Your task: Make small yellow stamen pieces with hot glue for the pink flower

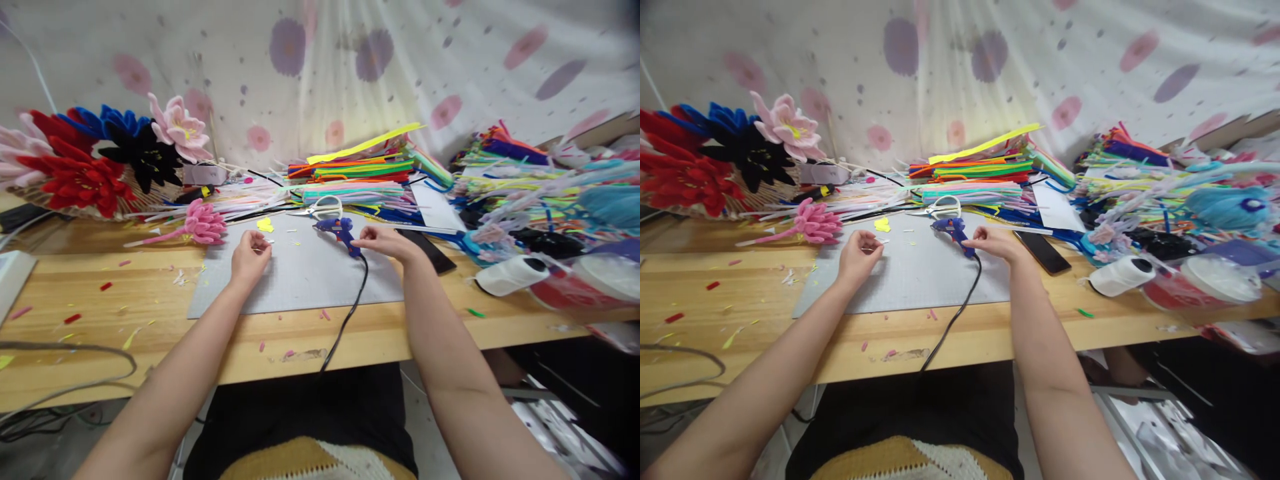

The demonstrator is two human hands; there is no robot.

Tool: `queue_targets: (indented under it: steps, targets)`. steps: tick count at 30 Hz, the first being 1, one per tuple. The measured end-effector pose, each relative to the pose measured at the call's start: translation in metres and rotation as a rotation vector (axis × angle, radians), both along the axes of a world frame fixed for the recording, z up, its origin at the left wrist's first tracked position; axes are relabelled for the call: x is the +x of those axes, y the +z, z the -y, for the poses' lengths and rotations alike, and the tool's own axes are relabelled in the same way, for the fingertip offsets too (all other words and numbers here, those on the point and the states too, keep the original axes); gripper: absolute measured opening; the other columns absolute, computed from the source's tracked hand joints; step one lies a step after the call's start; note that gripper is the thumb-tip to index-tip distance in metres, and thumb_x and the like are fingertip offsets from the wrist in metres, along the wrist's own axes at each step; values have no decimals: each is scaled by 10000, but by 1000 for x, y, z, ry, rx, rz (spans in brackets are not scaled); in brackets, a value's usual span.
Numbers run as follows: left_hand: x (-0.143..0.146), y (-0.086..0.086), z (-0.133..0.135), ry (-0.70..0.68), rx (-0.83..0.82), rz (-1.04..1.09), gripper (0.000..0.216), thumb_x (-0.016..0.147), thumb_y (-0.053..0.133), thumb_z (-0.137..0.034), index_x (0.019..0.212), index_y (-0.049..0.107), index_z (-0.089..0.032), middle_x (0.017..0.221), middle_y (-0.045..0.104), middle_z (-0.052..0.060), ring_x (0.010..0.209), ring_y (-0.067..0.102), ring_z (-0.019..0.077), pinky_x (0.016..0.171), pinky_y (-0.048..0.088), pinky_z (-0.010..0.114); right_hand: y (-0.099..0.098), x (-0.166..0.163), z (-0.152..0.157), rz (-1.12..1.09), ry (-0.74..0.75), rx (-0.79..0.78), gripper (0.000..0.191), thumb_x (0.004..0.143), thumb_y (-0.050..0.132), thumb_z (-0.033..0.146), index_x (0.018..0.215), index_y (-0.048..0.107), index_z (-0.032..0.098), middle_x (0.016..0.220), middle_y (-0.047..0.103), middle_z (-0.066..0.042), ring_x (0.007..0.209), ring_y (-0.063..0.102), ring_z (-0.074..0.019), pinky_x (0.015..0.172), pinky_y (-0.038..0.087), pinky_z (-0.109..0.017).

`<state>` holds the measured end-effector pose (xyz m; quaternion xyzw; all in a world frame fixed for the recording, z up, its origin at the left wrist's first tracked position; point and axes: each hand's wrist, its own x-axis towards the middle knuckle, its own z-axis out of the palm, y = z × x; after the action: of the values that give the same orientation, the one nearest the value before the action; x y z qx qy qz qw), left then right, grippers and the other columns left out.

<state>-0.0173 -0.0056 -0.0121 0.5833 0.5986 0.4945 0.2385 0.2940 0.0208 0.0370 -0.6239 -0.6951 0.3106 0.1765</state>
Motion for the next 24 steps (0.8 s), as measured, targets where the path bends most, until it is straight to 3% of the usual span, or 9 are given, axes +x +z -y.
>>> queue_targets:
  steps: [4, 7, 9, 13, 16, 24]
  targets:
    - [3, -2, 3, -10, -27, -26, 233, 651, 575, -208, 861, 474, -212, 744, 625, -21, 682, 588, 120, 677, 446, 262, -30, -30, -10, -39, -43, 155, 371, 659, 662, 452, 891, 619, 166, 873, 633, -57, 779, 555, -163, 679, 404, -270]
    - [1, -6, 2, -15, -42, 1, 247, 645, 581, -221, 866, 470, -213, 740, 623, -22, 682, 584, 121, 677, 442, 264, -40, -51, -12, -80, -227, 215, 367, 674, 641, 451, 894, 640, 157, 861, 647, -75, 794, 572, -191, 703, 410, -299]
    - [0, -8, 0, -16, -43, 27, 258, 639, 587, -227, 866, 465, -213, 736, 620, -23, 675, 579, 120, 670, 440, 262, -38, -59, -8, -200, -258, 210, 373, 673, 640, 448, 902, 642, 154, 804, 646, -64, 721, 569, -170, 664, 415, -286]
    - [1, -8, -1, -7, -29, 26, 267, 633, 590, -224, 862, 454, -215, 743, 619, -22, 658, 569, 117, 655, 434, 257, -30, -68, 3, -442, -83, 49, 377, 681, 610, 504, 780, 630, 141, 575, 556, -4, 489, 461, -95, 504, 372, -240]
    - [3, -7, 0, 3, -20, 5, 263, 637, 585, -218, 862, 450, -214, 747, 625, -20, 653, 562, 114, 657, 431, 255, -29, -75, 9, -457, 41, -24, 385, 686, 600, 523, 689, 600, 138, 491, 485, 25, 432, 413, -74, 453, 332, -226]
    - [4, -7, 0, 4, -13, -31, 264, 646, 583, -217, 876, 455, -216, 764, 629, -20, 656, 559, 111, 664, 433, 251, -31, -90, 14, -399, 47, -12, 368, 672, 618, 510, 698, 591, 144, 511, 497, 29, 455, 408, -74, 471, 329, -229]
